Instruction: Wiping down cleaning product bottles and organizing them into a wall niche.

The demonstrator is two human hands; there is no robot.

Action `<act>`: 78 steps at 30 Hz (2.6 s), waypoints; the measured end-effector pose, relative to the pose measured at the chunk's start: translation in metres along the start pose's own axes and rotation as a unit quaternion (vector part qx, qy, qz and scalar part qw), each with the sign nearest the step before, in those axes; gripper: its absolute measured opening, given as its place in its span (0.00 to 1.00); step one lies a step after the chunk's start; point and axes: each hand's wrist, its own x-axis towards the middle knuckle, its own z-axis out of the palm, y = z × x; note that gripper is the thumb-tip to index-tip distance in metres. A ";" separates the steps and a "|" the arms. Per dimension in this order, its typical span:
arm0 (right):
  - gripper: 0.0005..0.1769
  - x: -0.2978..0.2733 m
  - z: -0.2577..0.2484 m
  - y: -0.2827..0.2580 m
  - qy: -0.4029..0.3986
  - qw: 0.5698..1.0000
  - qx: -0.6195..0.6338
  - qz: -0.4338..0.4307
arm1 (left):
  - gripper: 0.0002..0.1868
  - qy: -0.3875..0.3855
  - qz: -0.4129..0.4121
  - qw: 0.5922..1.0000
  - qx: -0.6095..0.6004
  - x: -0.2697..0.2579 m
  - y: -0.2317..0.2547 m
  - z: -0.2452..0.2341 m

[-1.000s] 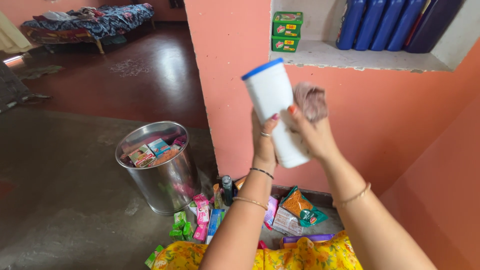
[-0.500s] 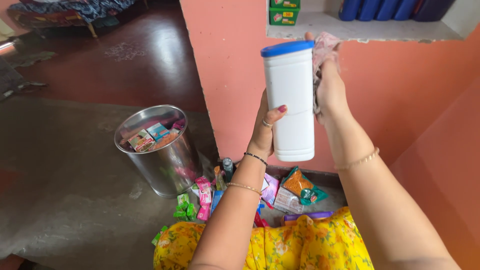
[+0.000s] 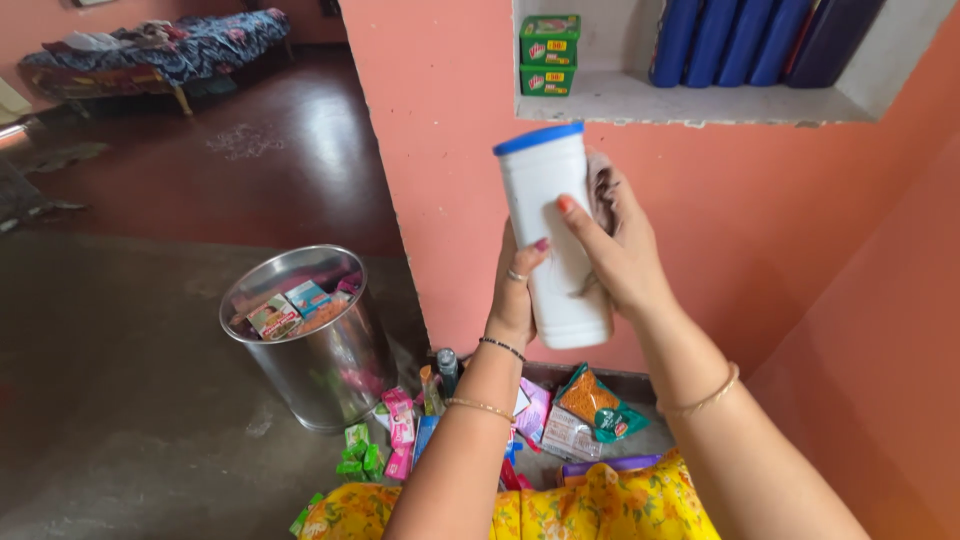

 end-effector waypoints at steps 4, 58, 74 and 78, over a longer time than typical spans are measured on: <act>0.49 0.015 -0.022 0.011 -0.141 0.973 0.114 0.143 | 0.42 -0.043 -0.053 0.994 -0.085 0.001 0.008 0.005; 0.22 0.254 -0.095 0.156 0.077 0.843 -0.526 0.084 | 0.40 -0.127 -0.090 0.684 0.713 0.362 -0.122 0.039; 0.23 0.252 -0.097 0.157 0.081 0.840 -0.519 0.137 | 0.46 -0.146 -0.124 0.682 0.706 0.358 -0.112 0.044; 0.24 0.255 -0.099 0.165 0.081 0.833 -0.533 0.126 | 0.46 -0.139 -0.126 0.683 0.706 0.353 -0.108 0.047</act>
